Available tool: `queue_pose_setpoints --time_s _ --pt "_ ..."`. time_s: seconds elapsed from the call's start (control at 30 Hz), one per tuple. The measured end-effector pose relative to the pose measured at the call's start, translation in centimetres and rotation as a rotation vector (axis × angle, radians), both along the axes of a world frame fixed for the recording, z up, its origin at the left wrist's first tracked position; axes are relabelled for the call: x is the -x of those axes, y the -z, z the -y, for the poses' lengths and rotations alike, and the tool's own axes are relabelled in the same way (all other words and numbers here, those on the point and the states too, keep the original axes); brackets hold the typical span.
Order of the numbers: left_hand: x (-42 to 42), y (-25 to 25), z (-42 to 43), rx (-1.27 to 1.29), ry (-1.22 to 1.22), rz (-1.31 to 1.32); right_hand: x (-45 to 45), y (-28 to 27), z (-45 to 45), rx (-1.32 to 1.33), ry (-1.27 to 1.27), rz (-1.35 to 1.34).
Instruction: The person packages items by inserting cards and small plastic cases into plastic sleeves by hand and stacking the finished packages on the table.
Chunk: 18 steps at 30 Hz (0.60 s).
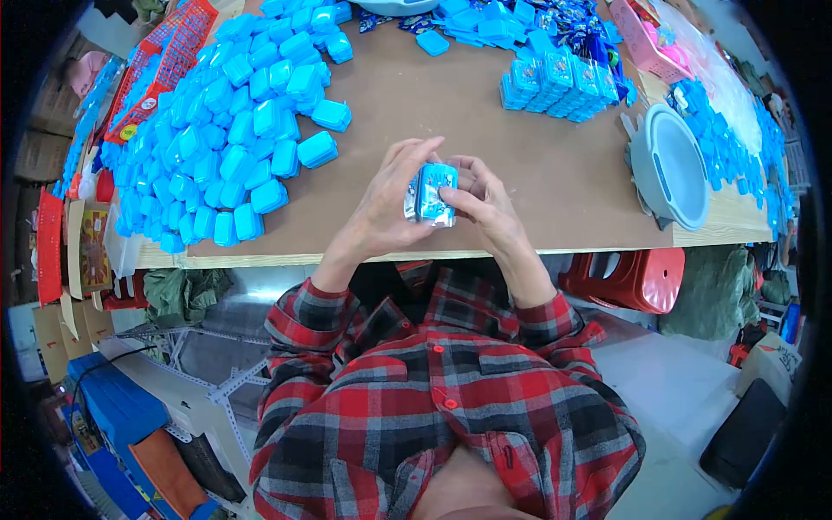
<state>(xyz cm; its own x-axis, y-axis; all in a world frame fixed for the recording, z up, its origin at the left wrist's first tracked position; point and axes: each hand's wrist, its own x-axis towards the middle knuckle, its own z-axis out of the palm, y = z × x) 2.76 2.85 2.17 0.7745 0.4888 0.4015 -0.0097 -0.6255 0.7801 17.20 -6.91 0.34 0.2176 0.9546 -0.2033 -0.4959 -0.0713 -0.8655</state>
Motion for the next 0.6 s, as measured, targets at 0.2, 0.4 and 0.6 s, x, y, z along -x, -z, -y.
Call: queue_pose_setpoints --time_s 0.2,0.4,0.6 --pt "-0.1 0.1 0.4 0.007 -0.018 -0.028 -0.2 0.6 0.0 0.001 0.000 0.021" --pt "-0.3 0.2 0.4 0.029 -0.018 -0.038 -0.2 0.3 0.0 -0.005 0.025 0.039" --pt "-0.8 -0.9 0.2 -0.071 -0.022 -0.029 -0.8 0.3 0.1 0.003 0.054 0.070"
